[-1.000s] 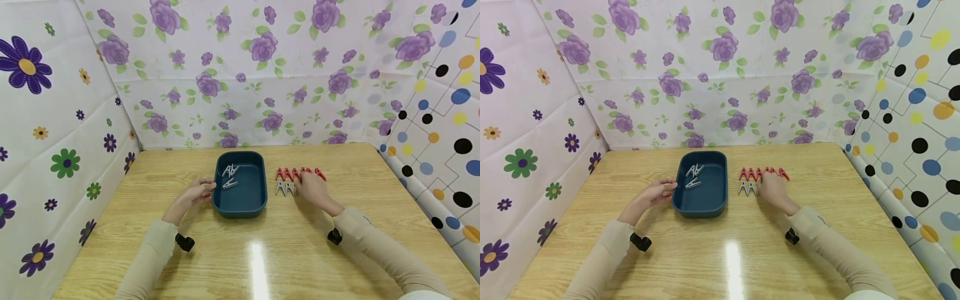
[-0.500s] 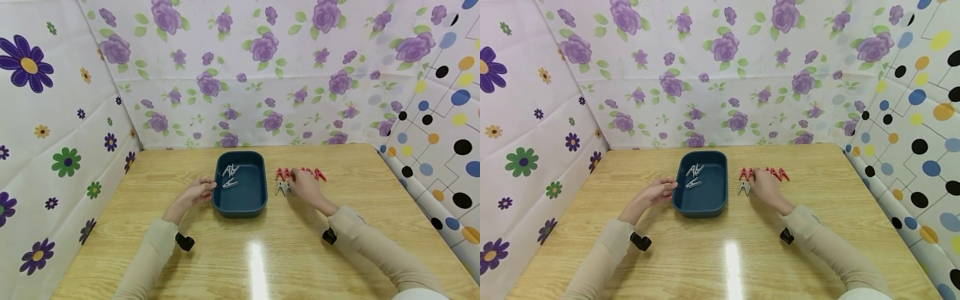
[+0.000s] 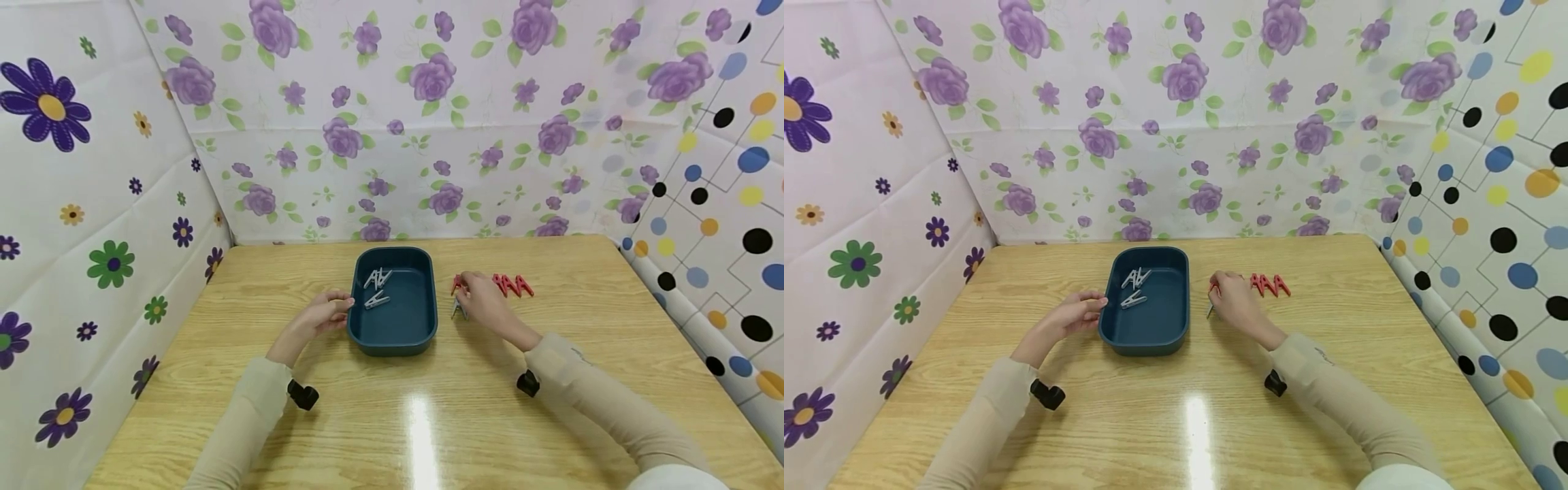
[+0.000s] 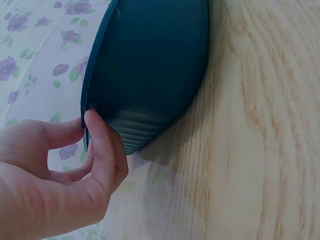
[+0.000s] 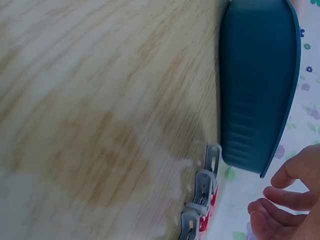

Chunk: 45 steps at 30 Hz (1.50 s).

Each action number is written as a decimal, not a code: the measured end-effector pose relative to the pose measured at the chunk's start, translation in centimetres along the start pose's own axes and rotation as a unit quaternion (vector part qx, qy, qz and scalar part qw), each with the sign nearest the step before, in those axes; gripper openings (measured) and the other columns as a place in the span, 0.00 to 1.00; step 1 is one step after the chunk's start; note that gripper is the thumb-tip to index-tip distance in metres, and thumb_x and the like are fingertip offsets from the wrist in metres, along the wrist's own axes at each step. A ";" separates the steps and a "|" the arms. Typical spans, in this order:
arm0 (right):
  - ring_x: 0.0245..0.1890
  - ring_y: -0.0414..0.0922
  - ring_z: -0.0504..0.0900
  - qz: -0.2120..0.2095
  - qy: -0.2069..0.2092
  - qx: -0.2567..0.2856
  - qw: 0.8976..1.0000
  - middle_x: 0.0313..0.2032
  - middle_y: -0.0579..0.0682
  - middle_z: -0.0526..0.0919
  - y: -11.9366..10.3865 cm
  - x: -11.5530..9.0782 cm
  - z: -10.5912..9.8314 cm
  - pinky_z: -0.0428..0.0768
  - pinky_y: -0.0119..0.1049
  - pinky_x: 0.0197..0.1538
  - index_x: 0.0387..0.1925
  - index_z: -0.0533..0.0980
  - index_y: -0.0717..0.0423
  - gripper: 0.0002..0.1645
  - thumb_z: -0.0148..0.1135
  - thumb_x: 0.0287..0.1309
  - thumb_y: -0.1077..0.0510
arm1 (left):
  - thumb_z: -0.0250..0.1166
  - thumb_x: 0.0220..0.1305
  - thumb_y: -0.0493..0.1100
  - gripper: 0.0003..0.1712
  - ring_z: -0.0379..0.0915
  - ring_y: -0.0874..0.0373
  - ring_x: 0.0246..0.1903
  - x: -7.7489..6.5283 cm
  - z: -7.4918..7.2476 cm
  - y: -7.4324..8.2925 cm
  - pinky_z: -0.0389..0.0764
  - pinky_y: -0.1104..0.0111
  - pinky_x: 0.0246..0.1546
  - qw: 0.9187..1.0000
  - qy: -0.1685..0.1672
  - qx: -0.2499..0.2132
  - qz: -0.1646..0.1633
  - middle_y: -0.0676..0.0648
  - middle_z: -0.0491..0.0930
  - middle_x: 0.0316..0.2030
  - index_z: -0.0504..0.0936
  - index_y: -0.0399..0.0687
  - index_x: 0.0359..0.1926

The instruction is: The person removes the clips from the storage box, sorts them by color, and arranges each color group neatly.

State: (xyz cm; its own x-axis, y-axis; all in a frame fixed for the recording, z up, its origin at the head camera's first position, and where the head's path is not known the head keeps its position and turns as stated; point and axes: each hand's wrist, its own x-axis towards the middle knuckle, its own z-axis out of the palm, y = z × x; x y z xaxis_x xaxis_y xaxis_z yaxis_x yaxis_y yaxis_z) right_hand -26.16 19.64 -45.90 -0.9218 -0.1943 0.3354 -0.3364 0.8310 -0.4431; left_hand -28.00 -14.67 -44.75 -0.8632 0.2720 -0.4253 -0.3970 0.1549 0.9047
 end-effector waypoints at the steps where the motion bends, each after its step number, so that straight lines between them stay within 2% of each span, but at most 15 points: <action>1: 0.28 0.45 0.74 -0.005 0.003 0.002 1.000 0.37 0.59 0.81 -0.1 0.1 0.0 0.73 0.36 0.30 0.42 0.79 0.64 0.10 0.57 0.61 0.64 | 0.56 0.71 0.40 0.10 0.75 0.63 0.25 0.0 0.0 0.0 0.79 0.74 0.29 1.000 0.001 0.000 0.000 0.50 0.77 0.32 0.70 0.43 0.49; 4: 0.28 0.45 0.74 -0.024 0.016 0.006 1.000 0.37 0.58 0.81 -0.6 0.3 0.2 0.74 0.37 0.29 0.41 0.79 0.62 0.09 0.57 0.61 0.64 | 0.57 0.70 0.40 0.10 0.75 0.64 0.25 0.0 0.0 0.0 0.79 0.74 0.29 1.000 0.003 -0.001 -0.001 0.50 0.78 0.32 0.70 0.43 0.50; 9: 0.33 0.48 0.79 -0.056 0.028 0.007 0.998 0.41 0.58 0.82 -1.2 0.7 0.5 0.77 0.38 0.30 0.42 0.80 0.61 0.10 0.57 0.60 0.64 | 0.57 0.71 0.41 0.13 0.76 0.63 0.25 0.0 0.0 -0.1 0.79 0.74 0.29 1.000 0.006 0.002 -0.003 0.50 0.78 0.32 0.68 0.42 0.52; 12: 0.31 0.46 0.79 -0.071 0.026 0.018 0.997 0.43 0.58 0.82 -1.4 1.0 0.8 0.78 0.38 0.30 0.43 0.80 0.62 0.11 0.56 0.61 0.64 | 0.57 0.70 0.41 0.14 0.76 0.63 0.25 0.0 0.1 -0.1 0.79 0.74 0.29 1.000 0.010 0.003 -0.003 0.50 0.78 0.31 0.68 0.42 0.53; 14: 0.31 0.46 0.79 -0.079 0.029 0.026 0.996 0.42 0.59 0.82 -1.5 1.3 0.9 0.79 0.39 0.32 0.43 0.80 0.62 0.10 0.57 0.60 0.65 | 0.57 0.71 0.41 0.13 0.76 0.63 0.25 0.1 0.1 -0.1 0.79 0.74 0.28 1.000 0.013 0.003 -0.002 0.50 0.79 0.30 0.69 0.42 0.52; 17: 0.35 0.50 0.81 -0.084 0.025 0.026 0.996 0.42 0.58 0.82 -1.9 1.5 1.0 0.81 0.42 0.37 0.42 0.80 0.62 0.10 0.58 0.61 0.65 | 0.56 0.71 0.40 0.09 0.77 0.63 0.24 0.1 0.1 -0.1 0.79 0.74 0.27 1.000 0.012 0.004 0.001 0.51 0.78 0.28 0.70 0.42 0.49; 20: 0.41 0.53 0.81 -0.082 0.010 0.019 0.996 0.43 0.58 0.82 -2.3 1.7 1.0 0.82 0.44 0.41 0.44 0.80 0.62 0.10 0.59 0.62 0.63 | 0.55 0.71 0.39 0.06 0.76 0.64 0.24 0.1 0.1 -0.2 0.79 0.75 0.27 1.000 0.009 0.006 0.005 0.51 0.78 0.27 0.70 0.43 0.46; 24: 0.43 0.54 0.81 -0.092 -0.008 0.024 0.995 0.46 0.59 0.81 -2.9 1.9 1.1 0.82 0.45 0.42 0.46 0.79 0.62 0.12 0.59 0.62 0.63 | 0.56 0.71 0.40 0.05 0.75 0.64 0.23 0.1 0.1 -0.2 0.78 0.75 0.26 1.000 0.011 0.008 0.008 0.51 0.77 0.28 0.71 0.44 0.44; 28: 0.42 0.51 0.80 -0.109 -0.018 0.030 0.993 0.45 0.59 0.81 -3.5 2.1 1.5 0.81 0.42 0.42 0.47 0.78 0.61 0.12 0.59 0.62 0.63 | 0.57 0.71 0.41 0.08 0.75 0.64 0.24 0.2 0.0 -0.3 0.78 0.75 0.27 1.000 0.015 0.015 0.010 0.50 0.77 0.29 0.71 0.43 0.46; 31: 0.38 0.47 0.79 -0.109 -0.036 0.020 0.993 0.47 0.58 0.80 -4.2 2.3 1.8 0.79 0.39 0.38 0.49 0.78 0.60 0.14 0.58 0.64 0.61 | 0.58 0.70 0.41 0.09 0.75 0.64 0.24 0.2 0.0 -0.3 0.78 0.75 0.27 1.000 0.016 0.018 0.011 0.50 0.78 0.29 0.71 0.42 0.47; 33: 0.39 0.46 0.79 -0.113 -0.047 0.008 0.992 0.49 0.57 0.79 -4.6 2.6 1.9 0.79 0.38 0.38 0.50 0.78 0.58 0.14 0.57 0.65 0.59 | 0.58 0.70 0.41 0.09 0.75 0.64 0.24 0.3 0.0 -0.4 0.78 0.75 0.27 1.000 0.014 0.018 0.011 0.50 0.77 0.29 0.72 0.42 0.47; 39: 0.44 0.50 0.80 -0.135 -0.059 -0.005 0.989 0.47 0.57 0.80 -5.6 3.1 2.5 0.80 0.42 0.45 0.46 0.79 0.58 0.11 0.59 0.64 0.60 | 0.56 0.71 0.40 0.14 0.74 0.64 0.23 0.1 0.1 -0.3 0.78 0.75 0.25 1.000 0.014 0.017 0.009 0.52 0.76 0.26 0.70 0.36 0.53; 45: 0.45 0.49 0.80 -0.119 -0.096 -0.028 0.988 0.48 0.55 0.79 -6.6 3.4 2.6 0.81 0.42 0.46 0.46 0.79 0.55 0.11 0.59 0.64 0.58 | 0.56 0.71 0.41 0.18 0.74 0.65 0.22 -0.1 0.1 -0.1 0.78 0.76 0.25 1.000 0.012 0.016 0.012 0.53 0.76 0.26 0.69 0.33 0.56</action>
State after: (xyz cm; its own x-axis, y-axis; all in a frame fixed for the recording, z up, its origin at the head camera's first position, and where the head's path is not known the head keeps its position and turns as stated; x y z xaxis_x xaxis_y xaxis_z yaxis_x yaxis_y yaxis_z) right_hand -27.58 12.14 -43.94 -0.8387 -0.4791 0.2588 -0.5425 0.7760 -0.3217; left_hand -27.78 -14.59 -44.82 -0.8796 0.2537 -0.4024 -0.3661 0.1790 0.9132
